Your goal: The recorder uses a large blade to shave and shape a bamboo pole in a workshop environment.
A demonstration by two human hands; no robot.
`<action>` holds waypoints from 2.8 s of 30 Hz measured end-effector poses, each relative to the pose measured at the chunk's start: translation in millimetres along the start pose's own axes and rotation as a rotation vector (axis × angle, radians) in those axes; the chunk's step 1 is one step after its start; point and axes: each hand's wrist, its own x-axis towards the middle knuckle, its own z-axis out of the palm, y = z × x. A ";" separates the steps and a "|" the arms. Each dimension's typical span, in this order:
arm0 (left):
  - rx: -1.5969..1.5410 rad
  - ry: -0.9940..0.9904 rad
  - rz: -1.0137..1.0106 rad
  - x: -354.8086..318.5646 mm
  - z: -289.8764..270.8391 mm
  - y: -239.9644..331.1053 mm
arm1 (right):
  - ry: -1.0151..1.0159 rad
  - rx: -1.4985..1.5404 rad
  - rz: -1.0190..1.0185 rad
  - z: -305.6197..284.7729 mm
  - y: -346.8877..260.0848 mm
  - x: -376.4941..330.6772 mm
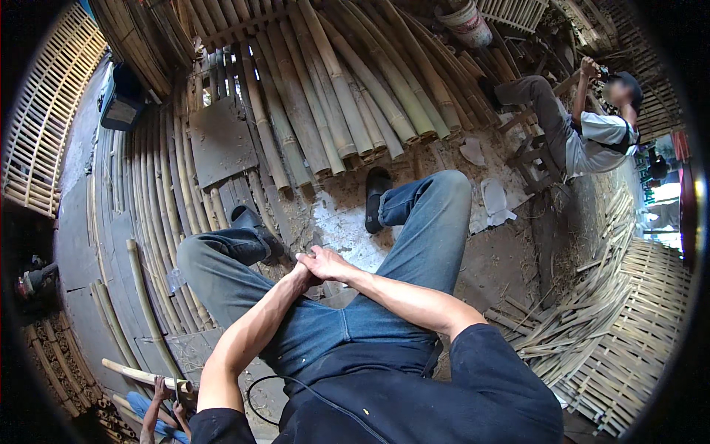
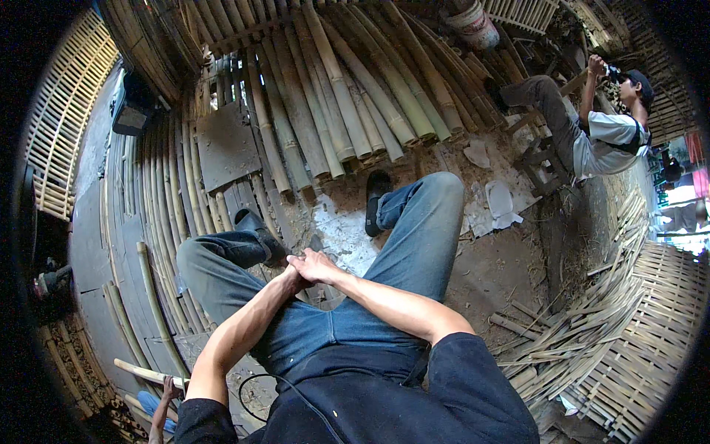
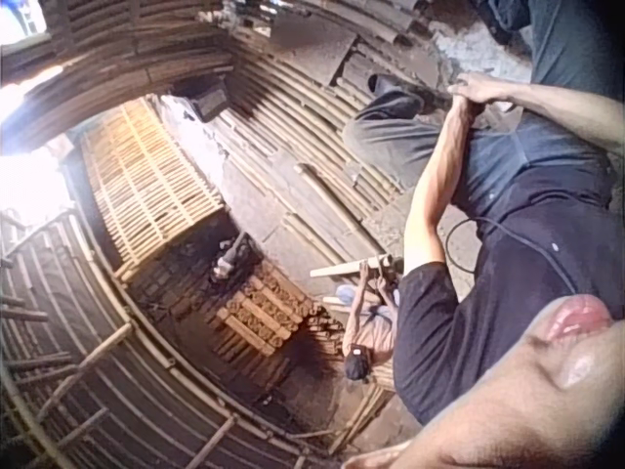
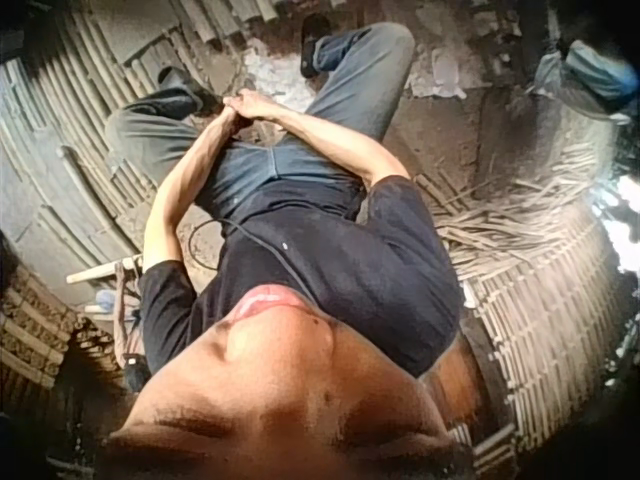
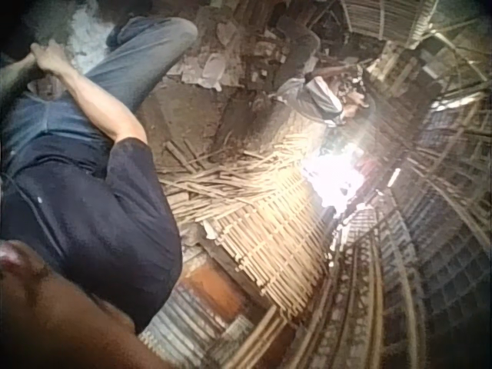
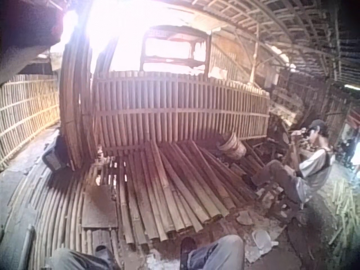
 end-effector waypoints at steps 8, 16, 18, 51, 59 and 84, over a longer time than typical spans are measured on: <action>-0.389 0.130 0.244 6.1 47.2 2.3 | -0.080 -0.301 -0.042 -41.5 -27.4 -33.8; 0.067 0.362 -0.190 -15.7 49.3 45.1 | 0.870 -0.268 -0.544 -44.0 -32.7 -30.2; 0.014 0.401 -0.194 -25.3 62.3 58.4 | 0.957 -0.249 -0.714 -38.6 -40.0 -25.8; -1.205 -0.074 0.845 -57.2 38.3 384.3 | 0.271 -0.028 0.030 -27.0 -17.0 35.2; -1.138 -0.020 0.800 80.9 58.3 393.5 | 0.289 0.200 0.138 -60.4 -4.5 43.7; 1.089 0.976 0.066 388.2 97.5 339.3 | 0.286 0.436 0.307 -120.7 17.6 105.7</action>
